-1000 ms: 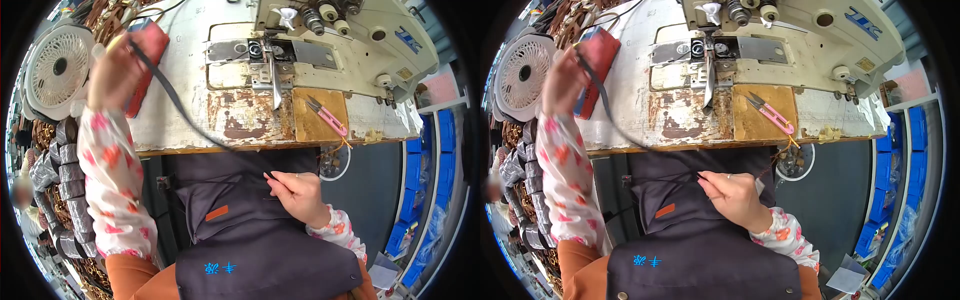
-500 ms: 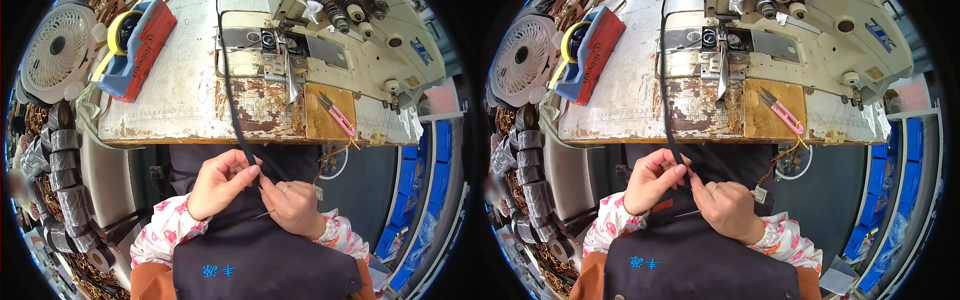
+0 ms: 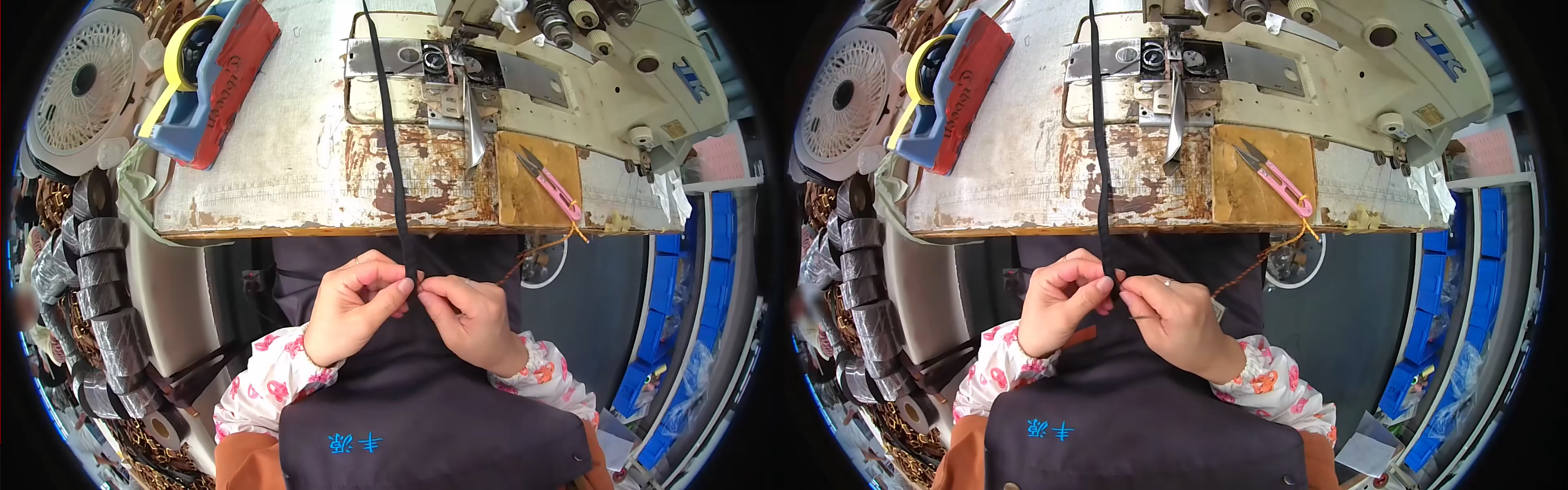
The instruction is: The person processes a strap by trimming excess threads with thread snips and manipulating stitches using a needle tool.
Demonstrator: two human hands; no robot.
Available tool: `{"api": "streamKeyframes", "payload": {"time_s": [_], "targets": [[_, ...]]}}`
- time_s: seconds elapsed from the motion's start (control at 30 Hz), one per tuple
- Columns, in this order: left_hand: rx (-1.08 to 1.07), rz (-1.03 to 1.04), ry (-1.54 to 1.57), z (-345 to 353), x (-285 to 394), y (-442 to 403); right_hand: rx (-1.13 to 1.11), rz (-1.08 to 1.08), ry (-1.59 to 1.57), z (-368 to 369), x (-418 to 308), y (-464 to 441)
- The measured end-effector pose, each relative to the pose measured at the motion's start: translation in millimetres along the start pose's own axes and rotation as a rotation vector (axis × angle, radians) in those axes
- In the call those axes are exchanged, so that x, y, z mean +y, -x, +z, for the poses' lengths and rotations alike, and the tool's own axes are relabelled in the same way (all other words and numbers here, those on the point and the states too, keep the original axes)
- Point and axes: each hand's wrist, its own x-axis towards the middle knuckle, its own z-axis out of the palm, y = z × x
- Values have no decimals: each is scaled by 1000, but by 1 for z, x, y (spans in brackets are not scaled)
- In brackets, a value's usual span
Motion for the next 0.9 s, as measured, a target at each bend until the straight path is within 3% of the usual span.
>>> {"api": "streamKeyframes", "payload": {"time_s": [0.1, 0.13, 0.17, 0.23, 0.3, 0.37, 0.4, 0.5, 0.63, 0.73, 0.8, 0.9], "targets": [[11, -40, -25, -1, -4, 2, -43, 138, 17, -16, -7, 0], [-7, -52, -27, 1, -5, 2, -136, 277, -134, -24, -11, 0], [-26, -62, -29, 2, -6, 2, -134, 280, -131, -23, -12, 1], [-39, -92, 12, 0, -12, 3, -29, 276, -539, -22, -13, 0], [-48, -119, 52, -2, -12, 3, -105, 205, -540, -28, -13, -4], [-165, -196, 100, -3, -7, 5, -243, 437, -1011, -31, -21, -7], [-246, -175, 219, -4, -7, 5, -309, 525, -1059, -31, -20, -5], [-243, -157, 358, -6, -4, -2, -292, 623, -1089, -21, -17, 6], [-139, -146, 206, 0, 11, -14, -220, 639, -1014, -15, -25, 11], [-79, -101, 562, -3, 16, -26, 85, 518, -972, -19, -21, 9], [-33, -33, 580, -3, 17, -29, 184, 494, -1001, -21, -18, 5], [15, 6, 465, -1, 25, -24, 218, 414, -295, -19, -9, 0]]}}
